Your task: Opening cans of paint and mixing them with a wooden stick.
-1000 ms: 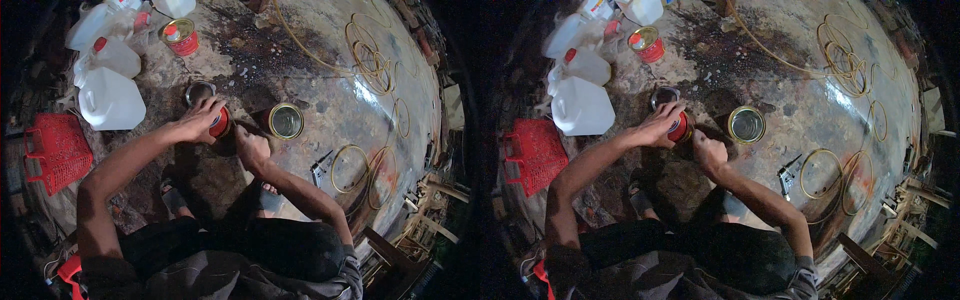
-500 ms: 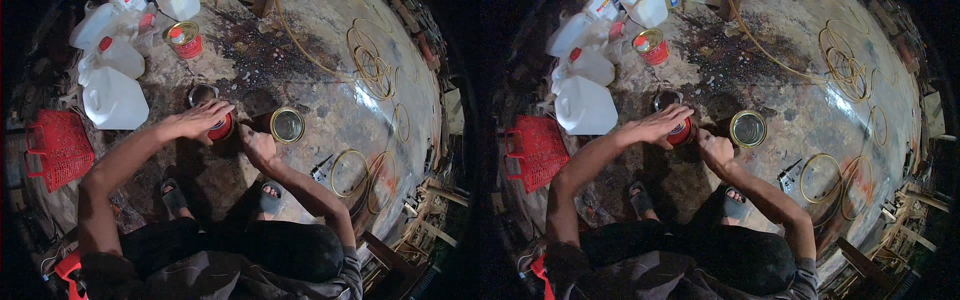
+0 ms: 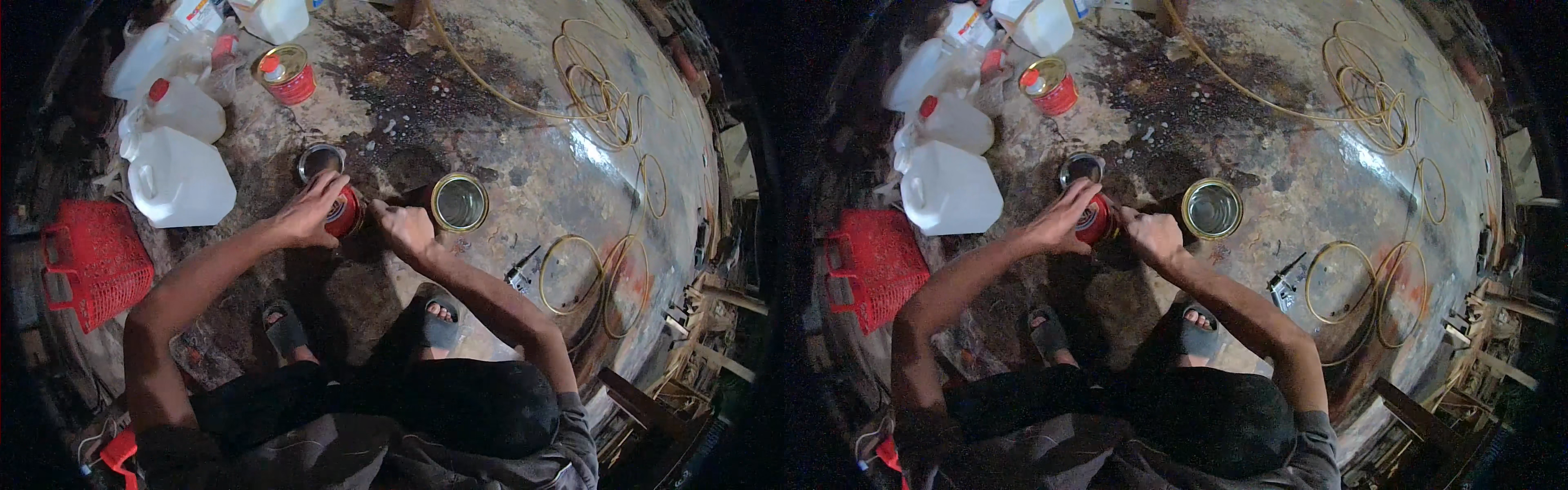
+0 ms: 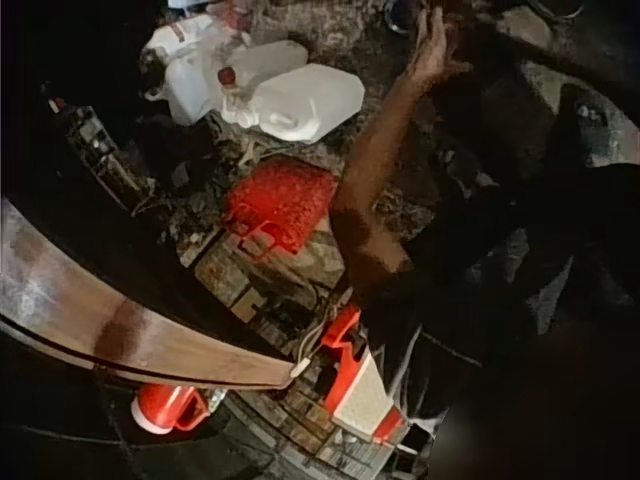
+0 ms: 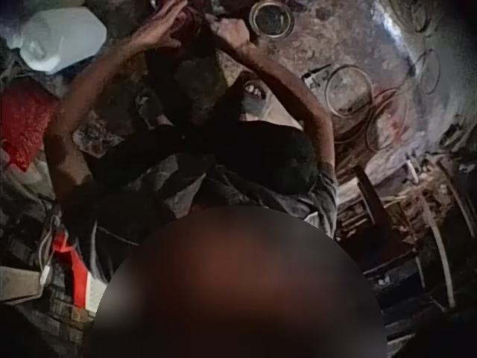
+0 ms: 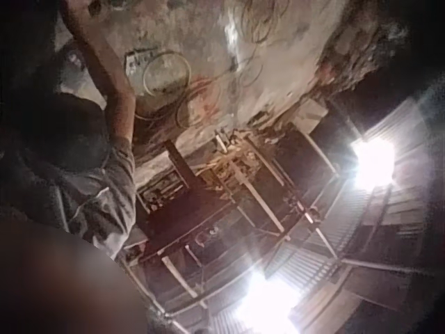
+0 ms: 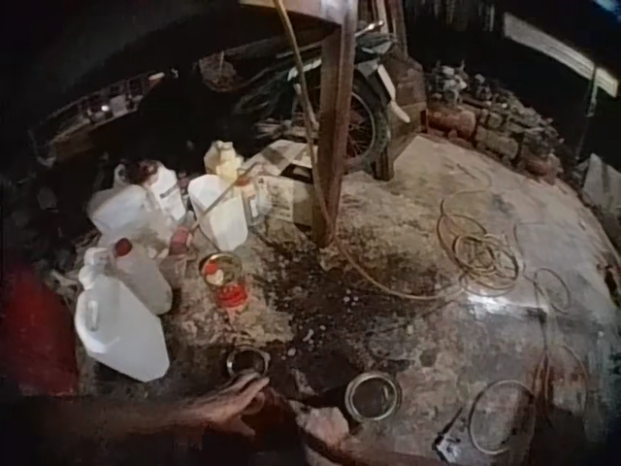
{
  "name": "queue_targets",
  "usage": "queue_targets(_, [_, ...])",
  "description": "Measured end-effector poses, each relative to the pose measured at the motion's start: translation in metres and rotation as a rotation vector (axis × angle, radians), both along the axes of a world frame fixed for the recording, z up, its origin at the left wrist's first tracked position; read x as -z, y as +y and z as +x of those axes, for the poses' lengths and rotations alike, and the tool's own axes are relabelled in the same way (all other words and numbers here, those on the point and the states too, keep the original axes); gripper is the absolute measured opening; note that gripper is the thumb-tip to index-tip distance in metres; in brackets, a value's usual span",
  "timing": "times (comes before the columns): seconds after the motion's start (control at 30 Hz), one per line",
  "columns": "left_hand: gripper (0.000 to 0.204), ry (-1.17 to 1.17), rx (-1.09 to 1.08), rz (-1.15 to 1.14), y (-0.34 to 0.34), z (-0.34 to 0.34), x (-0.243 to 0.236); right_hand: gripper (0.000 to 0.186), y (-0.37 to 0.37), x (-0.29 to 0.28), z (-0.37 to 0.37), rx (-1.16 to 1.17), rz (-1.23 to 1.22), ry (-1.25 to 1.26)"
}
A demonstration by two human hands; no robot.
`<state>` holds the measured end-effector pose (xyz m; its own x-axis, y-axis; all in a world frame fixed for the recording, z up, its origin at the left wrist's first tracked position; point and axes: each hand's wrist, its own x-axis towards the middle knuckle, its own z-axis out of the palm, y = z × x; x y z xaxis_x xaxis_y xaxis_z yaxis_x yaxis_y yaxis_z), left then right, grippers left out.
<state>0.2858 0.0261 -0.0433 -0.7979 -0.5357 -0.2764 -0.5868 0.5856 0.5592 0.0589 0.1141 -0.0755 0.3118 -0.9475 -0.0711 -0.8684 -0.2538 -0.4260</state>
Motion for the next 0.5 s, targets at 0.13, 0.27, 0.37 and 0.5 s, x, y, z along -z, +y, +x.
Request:
queue_targets(0.13, [0.115, 0.051, 0.063, 0.057, -0.007, 0.002, -0.003, 0.019, 0.012, 0.018, -0.009, -0.013, -0.124, -0.049])
queue_targets(0.27, [0.110, 0.044, 0.074, 0.069, -0.013, 0.005, -0.011, 0.020, 0.027, 0.030, 0.000, 0.133, -0.048, -0.178])
queue_targets(0.37, [0.107, 0.089, 0.053, 0.081, -0.018, 0.017, -0.013, 0.023, 0.053, 0.041, 0.012, 0.356, 0.028, -0.196])
queue_targets(0.5, [0.101, 0.322, -0.162, 0.551, -0.032, 0.034, -0.004, 0.026, 0.091, 0.062, 0.013, 0.481, 0.281, -0.104])
